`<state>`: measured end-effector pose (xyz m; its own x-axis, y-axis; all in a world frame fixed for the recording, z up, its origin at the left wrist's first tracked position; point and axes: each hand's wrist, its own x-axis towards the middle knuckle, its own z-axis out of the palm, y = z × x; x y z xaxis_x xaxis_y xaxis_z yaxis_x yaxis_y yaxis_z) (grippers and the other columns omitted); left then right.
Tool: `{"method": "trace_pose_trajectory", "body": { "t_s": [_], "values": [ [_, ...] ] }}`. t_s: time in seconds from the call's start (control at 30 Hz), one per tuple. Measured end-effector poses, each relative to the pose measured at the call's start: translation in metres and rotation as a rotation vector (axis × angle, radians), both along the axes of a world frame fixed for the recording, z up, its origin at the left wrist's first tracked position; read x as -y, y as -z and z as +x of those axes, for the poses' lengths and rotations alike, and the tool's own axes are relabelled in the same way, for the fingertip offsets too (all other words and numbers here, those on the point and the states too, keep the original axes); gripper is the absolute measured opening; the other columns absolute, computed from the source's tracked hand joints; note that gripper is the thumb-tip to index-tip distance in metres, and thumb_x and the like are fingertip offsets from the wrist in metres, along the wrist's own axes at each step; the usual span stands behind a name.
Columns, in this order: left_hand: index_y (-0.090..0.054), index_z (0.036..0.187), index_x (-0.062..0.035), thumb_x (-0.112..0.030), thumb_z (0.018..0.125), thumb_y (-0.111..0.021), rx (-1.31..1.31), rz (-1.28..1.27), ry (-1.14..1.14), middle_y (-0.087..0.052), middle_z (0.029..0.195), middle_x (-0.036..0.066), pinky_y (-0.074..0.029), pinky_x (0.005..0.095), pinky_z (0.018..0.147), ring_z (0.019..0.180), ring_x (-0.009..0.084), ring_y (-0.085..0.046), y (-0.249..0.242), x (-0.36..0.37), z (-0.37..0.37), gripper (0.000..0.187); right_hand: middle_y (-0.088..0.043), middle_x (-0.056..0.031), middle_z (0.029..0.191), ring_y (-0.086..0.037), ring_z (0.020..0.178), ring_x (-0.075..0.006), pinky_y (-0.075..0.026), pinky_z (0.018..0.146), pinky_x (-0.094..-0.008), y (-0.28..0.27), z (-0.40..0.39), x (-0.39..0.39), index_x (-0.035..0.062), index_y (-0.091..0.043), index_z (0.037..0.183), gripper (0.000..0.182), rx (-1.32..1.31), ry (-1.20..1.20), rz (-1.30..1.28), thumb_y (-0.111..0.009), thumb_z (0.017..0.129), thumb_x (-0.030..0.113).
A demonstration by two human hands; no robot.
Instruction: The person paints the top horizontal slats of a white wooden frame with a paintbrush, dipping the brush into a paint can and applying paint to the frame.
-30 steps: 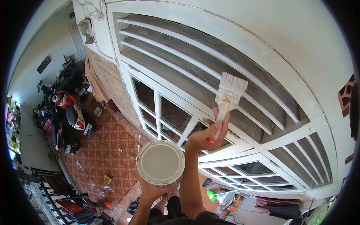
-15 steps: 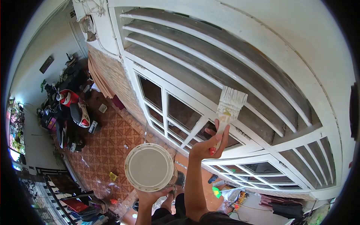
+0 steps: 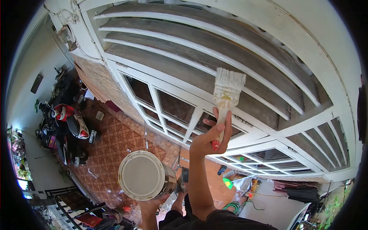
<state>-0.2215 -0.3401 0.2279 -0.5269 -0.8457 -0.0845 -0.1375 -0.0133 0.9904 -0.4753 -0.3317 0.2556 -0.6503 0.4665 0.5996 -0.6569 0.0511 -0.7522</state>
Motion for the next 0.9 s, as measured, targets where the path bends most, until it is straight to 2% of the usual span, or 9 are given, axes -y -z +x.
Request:
{"method": "trace_pose_trajectory", "body": {
  "t_s": [0.17, 0.3, 0.33, 0.47, 0.57, 0.6, 0.7, 0.8, 0.9],
  "values": [
    [-0.042, 0.139, 0.0015, -0.043, 0.052, -0.099, -0.064, 0.095, -0.011, -0.054, 0.131, 0.014, -0.046, 0.0408, 0.104, 0.119, 0.0244, -0.055, 0.003, -0.001, 0.006, 0.113, -0.069, -0.0273, 0.110, -0.073, 0.093, -0.0265, -0.057, 0.060, -0.0259, -0.031, -0.004, 0.013, -0.0124, -0.055, 0.130, 0.040, -0.034, 0.017, 0.041, -0.046, 0.105, 0.018],
    [-0.037, 0.141, 0.0008, -0.040, 0.053, -0.099, -0.172, 0.138, -0.066, -0.051, 0.134, 0.013, -0.045, 0.0420, 0.105, 0.119, 0.0244, -0.055, 0.001, -0.002, 0.010, 0.116, -0.071, -0.0249, 0.106, -0.073, 0.096, -0.0256, -0.058, 0.065, -0.0282, -0.032, -0.015, 0.033, -0.0099, -0.055, 0.132, 0.035, -0.059, 0.004, 0.072, -0.050, 0.102, 0.009],
    [-0.035, 0.142, 0.0006, -0.040, 0.054, -0.099, -0.176, 0.123, -0.057, -0.050, 0.135, 0.013, -0.045, 0.0429, 0.105, 0.120, 0.0248, -0.055, 0.003, 0.001, 0.015, 0.117, -0.071, -0.0245, 0.106, -0.073, 0.096, -0.0248, -0.056, 0.067, -0.0265, -0.037, -0.014, 0.041, -0.0084, -0.057, 0.131, 0.034, -0.025, -0.025, 0.025, -0.054, 0.100, 0.004],
    [-0.030, 0.146, -0.0009, -0.041, 0.058, -0.096, -0.129, -0.024, -0.092, -0.047, 0.139, 0.013, -0.045, 0.0454, 0.107, 0.122, 0.0267, -0.053, 0.001, 0.009, 0.028, 0.117, -0.073, -0.0227, 0.101, -0.073, 0.089, -0.0205, -0.051, 0.067, -0.0223, -0.037, -0.018, 0.070, -0.0084, -0.063, 0.125, 0.030, -0.053, -0.014, -0.016, -0.059, 0.097, 0.001],
    [-0.031, 0.146, -0.0008, -0.046, 0.060, -0.094, -0.213, 0.038, -0.184, -0.048, 0.139, 0.013, -0.045, 0.0452, 0.106, 0.124, 0.0273, -0.052, -0.009, 0.007, 0.022, 0.117, -0.073, -0.0213, 0.098, -0.073, 0.089, -0.0202, -0.051, 0.065, -0.0225, -0.041, -0.008, 0.084, -0.0078, -0.064, 0.125, 0.029, 0.012, -0.156, -0.021, -0.059, 0.096, -0.001],
    [-0.043, 0.136, 0.0048, -0.052, 0.053, -0.096, -0.223, 0.021, -0.251, -0.057, 0.126, 0.013, -0.047, 0.0389, 0.097, 0.111, 0.0242, -0.059, -0.013, 0.007, 0.016, 0.114, -0.073, -0.0221, 0.103, -0.074, 0.091, -0.0214, -0.054, 0.065, -0.0230, -0.042, -0.003, 0.083, -0.0066, -0.063, 0.126, 0.031, 0.067, -0.223, -0.004, -0.059, 0.096, -0.002],
    [-0.043, 0.135, 0.0055, -0.052, 0.054, -0.096, -0.236, -0.044, -0.259, -0.057, 0.125, 0.013, -0.048, 0.0388, 0.096, 0.110, 0.0243, -0.059, -0.015, 0.011, 0.016, 0.113, -0.071, -0.0232, 0.109, -0.074, 0.092, -0.0236, -0.057, 0.063, -0.0244, -0.047, -0.001, 0.089, -0.0056, -0.062, 0.128, 0.031, -0.039, -0.183, -0.133, -0.057, 0.097, 0.001],
    [-0.030, 0.147, -0.0002, -0.050, 0.062, -0.091, -0.137, -0.036, -0.143, -0.047, 0.141, 0.014, -0.044, 0.0453, 0.107, 0.126, 0.0272, -0.051, -0.001, 0.017, 0.034, 0.116, -0.069, -0.0237, 0.113, -0.073, 0.094, -0.0257, -0.060, 0.061, -0.0257, -0.050, -0.005, 0.071, -0.0065, -0.061, 0.127, 0.030, 0.141, -0.195, -0.154, -0.055, 0.099, 0.003],
    [-0.031, 0.146, 0.0004, -0.053, 0.061, -0.091, -0.165, -0.012, -0.154, -0.048, 0.141, 0.014, -0.044, 0.0452, 0.106, 0.126, 0.0271, -0.051, -0.010, 0.012, 0.025, 0.117, -0.068, -0.0236, 0.116, -0.073, 0.096, -0.0277, -0.059, 0.060, -0.0253, -0.042, -0.014, 0.050, -0.0079, -0.060, 0.125, 0.029, 0.042, -0.023, -0.232, -0.051, 0.102, 0.007]
  ]
}}
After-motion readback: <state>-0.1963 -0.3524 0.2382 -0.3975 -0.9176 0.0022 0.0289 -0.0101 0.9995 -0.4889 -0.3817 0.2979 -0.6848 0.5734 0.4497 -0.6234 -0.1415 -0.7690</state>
